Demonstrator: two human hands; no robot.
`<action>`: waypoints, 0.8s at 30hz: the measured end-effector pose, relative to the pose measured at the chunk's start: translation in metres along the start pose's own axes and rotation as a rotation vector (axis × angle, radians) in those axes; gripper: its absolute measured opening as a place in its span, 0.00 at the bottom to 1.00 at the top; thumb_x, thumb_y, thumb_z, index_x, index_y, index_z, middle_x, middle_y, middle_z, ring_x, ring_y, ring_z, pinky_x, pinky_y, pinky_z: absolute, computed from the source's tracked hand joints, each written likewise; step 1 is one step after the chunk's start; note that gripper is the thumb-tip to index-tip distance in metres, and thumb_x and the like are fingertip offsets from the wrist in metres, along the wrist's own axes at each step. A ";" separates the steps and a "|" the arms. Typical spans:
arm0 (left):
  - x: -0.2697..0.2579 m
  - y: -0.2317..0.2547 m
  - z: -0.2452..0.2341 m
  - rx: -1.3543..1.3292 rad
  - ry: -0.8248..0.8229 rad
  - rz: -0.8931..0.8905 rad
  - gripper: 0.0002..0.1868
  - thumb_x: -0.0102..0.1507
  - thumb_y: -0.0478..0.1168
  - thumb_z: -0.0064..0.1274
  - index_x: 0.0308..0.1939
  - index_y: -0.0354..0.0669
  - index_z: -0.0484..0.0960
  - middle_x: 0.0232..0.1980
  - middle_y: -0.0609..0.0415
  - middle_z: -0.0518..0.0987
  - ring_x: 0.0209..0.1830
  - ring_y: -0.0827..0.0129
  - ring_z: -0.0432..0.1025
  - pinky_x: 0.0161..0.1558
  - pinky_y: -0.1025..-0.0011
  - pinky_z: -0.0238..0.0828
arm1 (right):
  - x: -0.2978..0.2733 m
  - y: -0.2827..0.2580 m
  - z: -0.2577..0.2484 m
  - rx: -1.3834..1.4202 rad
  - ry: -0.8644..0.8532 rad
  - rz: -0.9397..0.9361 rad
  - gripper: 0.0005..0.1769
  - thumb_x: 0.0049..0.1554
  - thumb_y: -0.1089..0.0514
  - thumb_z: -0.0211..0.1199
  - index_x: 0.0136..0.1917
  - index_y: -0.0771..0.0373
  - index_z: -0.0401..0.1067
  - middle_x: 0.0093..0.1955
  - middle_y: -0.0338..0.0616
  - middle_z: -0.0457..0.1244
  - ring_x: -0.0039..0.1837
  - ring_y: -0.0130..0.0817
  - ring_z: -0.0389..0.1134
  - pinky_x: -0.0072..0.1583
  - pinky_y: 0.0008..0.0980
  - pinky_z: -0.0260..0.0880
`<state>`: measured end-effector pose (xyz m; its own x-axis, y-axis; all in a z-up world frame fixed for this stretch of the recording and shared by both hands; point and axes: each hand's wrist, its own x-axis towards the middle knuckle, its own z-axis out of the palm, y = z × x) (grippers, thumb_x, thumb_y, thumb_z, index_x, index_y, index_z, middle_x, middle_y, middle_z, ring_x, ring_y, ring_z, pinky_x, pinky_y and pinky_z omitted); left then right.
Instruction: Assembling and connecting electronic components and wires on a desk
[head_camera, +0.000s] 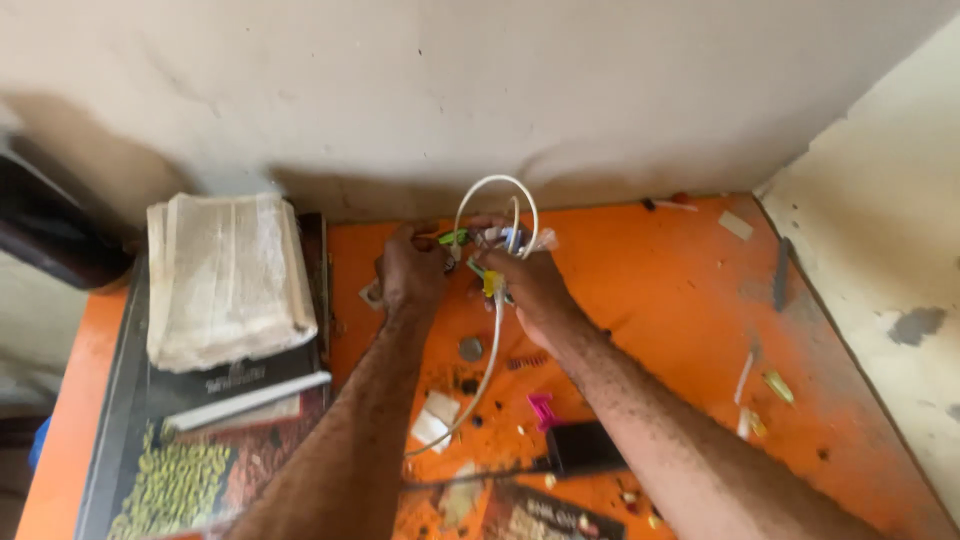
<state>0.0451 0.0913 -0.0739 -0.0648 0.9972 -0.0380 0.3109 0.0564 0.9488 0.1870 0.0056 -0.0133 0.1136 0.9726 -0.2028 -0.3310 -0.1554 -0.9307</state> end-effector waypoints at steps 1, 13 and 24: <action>-0.007 -0.001 -0.001 0.004 0.001 -0.004 0.14 0.58 0.30 0.59 0.48 0.39 0.85 0.40 0.50 0.86 0.38 0.69 0.80 0.40 0.69 0.77 | -0.013 -0.007 0.005 0.003 -0.001 0.005 0.21 0.57 0.63 0.60 0.64 0.60 0.71 0.46 0.45 0.66 0.36 0.32 0.67 0.32 0.34 0.66; -0.153 0.128 -0.076 -0.615 -0.173 -0.232 0.19 0.62 0.33 0.57 0.58 0.34 0.82 0.44 0.50 0.86 0.34 0.72 0.77 0.33 0.74 0.75 | -0.168 -0.113 0.048 0.346 0.092 0.080 0.22 0.54 0.60 0.62 0.62 0.54 0.70 0.55 0.39 0.67 0.40 0.36 0.68 0.39 0.35 0.68; -0.296 0.192 -0.118 -0.728 -0.022 -0.315 0.18 0.63 0.32 0.58 0.58 0.33 0.81 0.44 0.49 0.84 0.35 0.71 0.76 0.34 0.75 0.74 | -0.297 -0.153 0.057 0.350 0.044 0.125 0.23 0.55 0.60 0.62 0.64 0.53 0.71 0.48 0.42 0.67 0.39 0.35 0.70 0.38 0.36 0.68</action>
<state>0.0124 -0.1985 0.1562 -0.0252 0.9408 -0.3381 -0.4178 0.2974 0.8585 0.1502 -0.2500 0.2065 0.0898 0.9403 -0.3283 -0.6440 -0.1967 -0.7393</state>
